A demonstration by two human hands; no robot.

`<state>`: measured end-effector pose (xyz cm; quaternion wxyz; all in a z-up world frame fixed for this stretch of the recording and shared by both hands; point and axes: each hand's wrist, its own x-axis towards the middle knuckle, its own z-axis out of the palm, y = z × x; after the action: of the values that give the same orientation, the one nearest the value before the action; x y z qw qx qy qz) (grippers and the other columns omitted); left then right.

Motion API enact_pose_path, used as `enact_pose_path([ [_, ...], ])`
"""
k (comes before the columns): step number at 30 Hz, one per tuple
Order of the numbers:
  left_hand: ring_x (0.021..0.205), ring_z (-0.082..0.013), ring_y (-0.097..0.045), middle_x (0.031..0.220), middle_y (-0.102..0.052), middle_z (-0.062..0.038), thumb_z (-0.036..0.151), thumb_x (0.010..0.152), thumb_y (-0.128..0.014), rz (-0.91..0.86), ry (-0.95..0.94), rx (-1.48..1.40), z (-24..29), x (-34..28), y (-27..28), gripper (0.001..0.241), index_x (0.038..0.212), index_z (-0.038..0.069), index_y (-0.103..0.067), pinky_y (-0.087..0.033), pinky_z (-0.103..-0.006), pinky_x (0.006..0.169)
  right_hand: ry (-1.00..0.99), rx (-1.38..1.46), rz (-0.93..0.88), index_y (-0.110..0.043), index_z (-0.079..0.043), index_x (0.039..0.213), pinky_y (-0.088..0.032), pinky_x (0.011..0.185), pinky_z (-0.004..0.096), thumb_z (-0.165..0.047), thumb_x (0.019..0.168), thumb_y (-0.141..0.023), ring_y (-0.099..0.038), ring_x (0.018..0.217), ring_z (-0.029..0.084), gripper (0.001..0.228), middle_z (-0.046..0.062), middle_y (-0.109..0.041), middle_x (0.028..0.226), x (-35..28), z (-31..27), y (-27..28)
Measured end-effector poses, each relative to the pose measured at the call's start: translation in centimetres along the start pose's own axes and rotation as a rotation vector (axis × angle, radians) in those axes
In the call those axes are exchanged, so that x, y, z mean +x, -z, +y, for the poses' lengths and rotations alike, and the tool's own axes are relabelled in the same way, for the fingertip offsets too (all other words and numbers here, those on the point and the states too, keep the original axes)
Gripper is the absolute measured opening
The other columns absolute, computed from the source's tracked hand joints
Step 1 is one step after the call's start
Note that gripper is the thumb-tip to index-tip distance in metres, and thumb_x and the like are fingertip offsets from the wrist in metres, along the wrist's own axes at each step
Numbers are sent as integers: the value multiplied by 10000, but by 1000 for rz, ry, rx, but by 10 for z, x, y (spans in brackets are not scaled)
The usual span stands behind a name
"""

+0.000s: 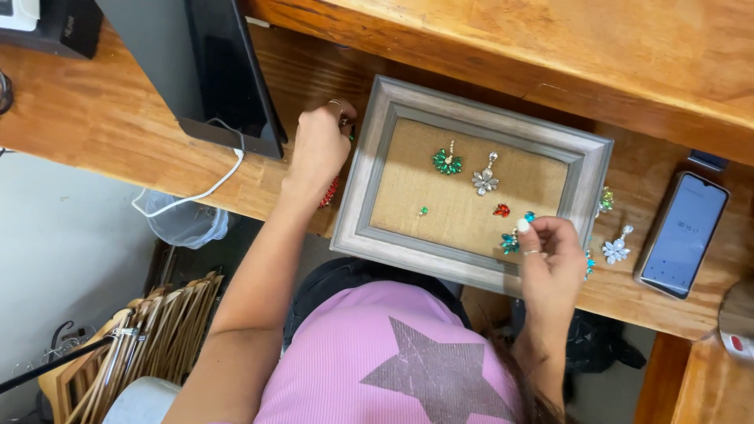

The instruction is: A person is carefully arranging various colorful earrings and jewelry pieces inside a picture frame on a wooden table.

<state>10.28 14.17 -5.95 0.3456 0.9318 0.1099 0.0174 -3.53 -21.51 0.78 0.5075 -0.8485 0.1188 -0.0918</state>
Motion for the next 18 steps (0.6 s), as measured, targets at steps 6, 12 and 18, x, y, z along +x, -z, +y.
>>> enact_pose_path([
  [6, 944, -423, -652, 980, -745, -133, -34, 779, -611, 130, -281, 235, 32, -29, 30, 345, 1016, 157, -775, -510, -543, 778, -30, 10, 162, -611, -100, 1087, -457, 845, 201, -131, 1083, -698, -541, 878, 71, 92, -21, -585, 943, 7, -10, 42],
  [12, 882, -376, -565, 938, -579, -150, -6, 874, -657, 229, -435, 37, 66, -66, 50, 158, 999, 67, -719, -464, -490, 758, -33, -151, 339, -622, -90, 1103, -499, 776, 220, -88, 1120, -712, -586, 847, 93, 92, 18, -635, 968, 35, 27, 72],
  [18, 963, -328, -615, 1023, -623, -109, 163, 929, -733, -57, -566, -103, 88, -109, 37, 176, 1077, 67, -720, -488, -452, 850, 38, -359, 352, -722, -65, 1120, -529, 695, 297, -70, 1083, -736, -646, 803, 147, 40, 55, -718, 951, 62, 73, 85],
])
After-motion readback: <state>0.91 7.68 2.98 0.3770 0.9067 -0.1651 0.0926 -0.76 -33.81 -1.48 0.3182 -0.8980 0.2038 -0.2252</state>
